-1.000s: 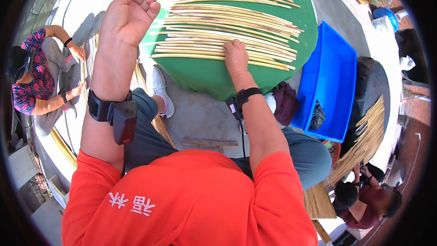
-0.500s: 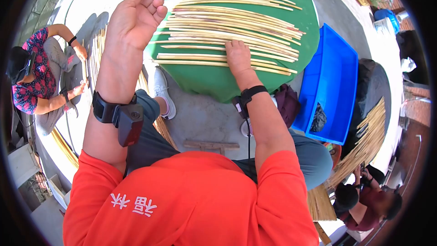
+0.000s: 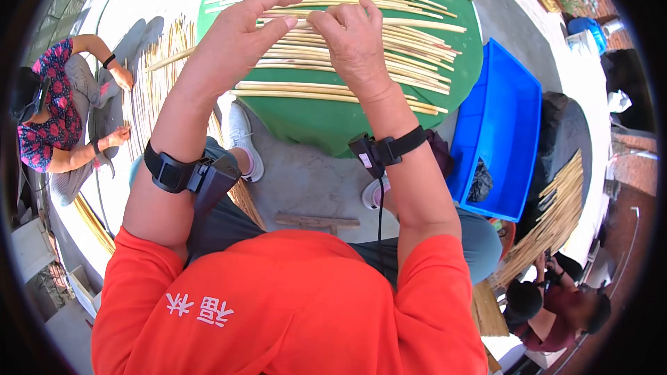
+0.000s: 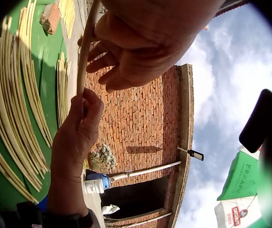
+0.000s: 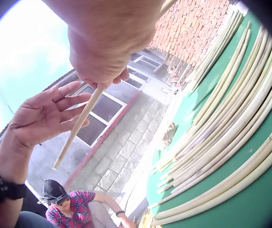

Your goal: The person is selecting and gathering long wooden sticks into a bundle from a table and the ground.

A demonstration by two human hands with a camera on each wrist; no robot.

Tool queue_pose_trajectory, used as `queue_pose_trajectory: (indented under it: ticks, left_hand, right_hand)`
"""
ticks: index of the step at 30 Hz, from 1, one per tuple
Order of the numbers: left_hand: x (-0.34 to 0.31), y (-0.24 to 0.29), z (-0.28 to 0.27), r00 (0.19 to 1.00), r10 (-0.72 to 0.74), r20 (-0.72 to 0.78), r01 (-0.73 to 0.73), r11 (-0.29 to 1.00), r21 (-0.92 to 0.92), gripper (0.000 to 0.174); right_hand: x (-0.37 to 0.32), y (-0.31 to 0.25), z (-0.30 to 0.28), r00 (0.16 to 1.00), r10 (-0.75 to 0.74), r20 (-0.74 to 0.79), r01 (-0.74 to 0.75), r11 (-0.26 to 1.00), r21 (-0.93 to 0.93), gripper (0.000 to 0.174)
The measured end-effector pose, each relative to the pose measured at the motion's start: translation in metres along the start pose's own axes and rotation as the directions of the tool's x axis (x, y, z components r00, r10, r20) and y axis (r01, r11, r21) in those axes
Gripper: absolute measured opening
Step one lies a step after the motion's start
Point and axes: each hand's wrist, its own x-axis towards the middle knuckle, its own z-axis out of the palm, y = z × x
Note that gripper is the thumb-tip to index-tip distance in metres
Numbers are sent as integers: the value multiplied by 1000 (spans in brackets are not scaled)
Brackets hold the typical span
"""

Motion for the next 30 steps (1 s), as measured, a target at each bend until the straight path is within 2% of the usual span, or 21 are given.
queue_pose_trajectory:
  ticks: [1, 2, 3, 4, 5, 6, 7, 8, 9, 10, 11, 13, 14, 16, 17, 19, 23, 26, 28, 30]
  left_hand:
    - [-2, -1, 2, 972, 233, 26, -225, 895, 384, 29]
    - [-4, 0, 2, 972, 233, 27, -225, 896, 384, 29]
    - [-5, 4, 1, 991, 100, 92, -133, 852, 506, 29]
    - [-5, 7, -1, 990, -43, 136, -52, 780, 624, 29]
    - [-3, 5, -4, 990, -43, 136, -52, 780, 624, 29]
    - [0, 1, -9, 998, -5, 57, -30, 803, 595, 27]
    - [1, 4, -15, 999, 30, -26, -10, 825, 566, 26]
    - [4, 8, -22, 995, -89, -50, 102, 848, 520, 25]
    - [8, 4, -29, 989, -135, -63, 148, 923, 356, 24]
    - [12, 0, -34, 982, -179, -66, 188, 966, 178, 23]
    - [12, 5, -35, 982, -179, -64, 188, 966, 178, 23]
    - [9, 18, -37, 943, -307, -130, 268, 930, -252, 21]
    - [9, 19, -37, 943, -306, -127, 268, 930, -251, 21]
    - [10, 20, -37, 918, -365, -157, 272, 866, -420, 22]
    - [10, 21, -36, 917, -366, -158, 273, 866, -420, 22]
    - [8, 22, -33, 935, -249, -251, 96, 861, -499, 22]
    - [10, 28, -30, 897, -319, -308, 122, 846, -520, 21]
    - [8, 37, -28, 873, -337, -352, 122, 851, -511, 21]
    - [6, 41, -27, 852, -373, -369, 147, 845, -514, 20]
    - [3, 37, -25, 860, -359, -363, 120, 833, -540, 20]
  right_hand:
    - [11, -8, -10, 998, -54, -24, 54, 999, 4, 19]
    - [18, -12, -16, 993, -107, -48, 107, 994, 7, 22]
    - [22, -14, -19, 993, -106, -48, 107, 994, 6, 22]
    - [26, -16, -20, 984, -138, -114, 145, 988, 52, 24]
    - [27, -16, -21, 969, -167, -182, 187, 978, 96, 26]
    - [25, -14, -19, 969, -168, -182, 187, 978, 97, 26]
    - [19, -7, -14, 948, -27, -317, 61, 993, 98, 28]
    - [11, 1, -7, 889, 112, -443, -66, 991, 119, 29]
    - [-4, 14, -1, 900, 239, -364, -197, 969, 150, 28]
    - [-21, 22, 11, 910, 379, -168, -357, 923, 143, 30]
    - [-39, 28, 25, 862, 506, 30, -506, 856, 101, 32]
    - [-87, 38, 59, 849, 445, 286, -439, 894, -86, 35]
    - [-108, 38, 68, 848, 447, 285, -442, 893, -87, 35]
    - [-138, 30, 70, 821, 375, 430, -293, 924, -246, 40]
    - [-145, 29, 68, 821, 374, 431, -293, 924, -245, 40]
    - [-153, 23, 65, 852, 369, 371, -322, 929, -183, 39]
    - [-160, 24, 64, 864, 367, 345, -340, 930, -140, 34]
    - [-165, 27, 68, 896, 342, 283, -293, 935, -201, 30]
    - [-163, 27, 70, 919, 353, 173, -320, 927, -195, 23]
    - [-155, 33, 73, 911, 380, 163, -349, 918, -191, 21]
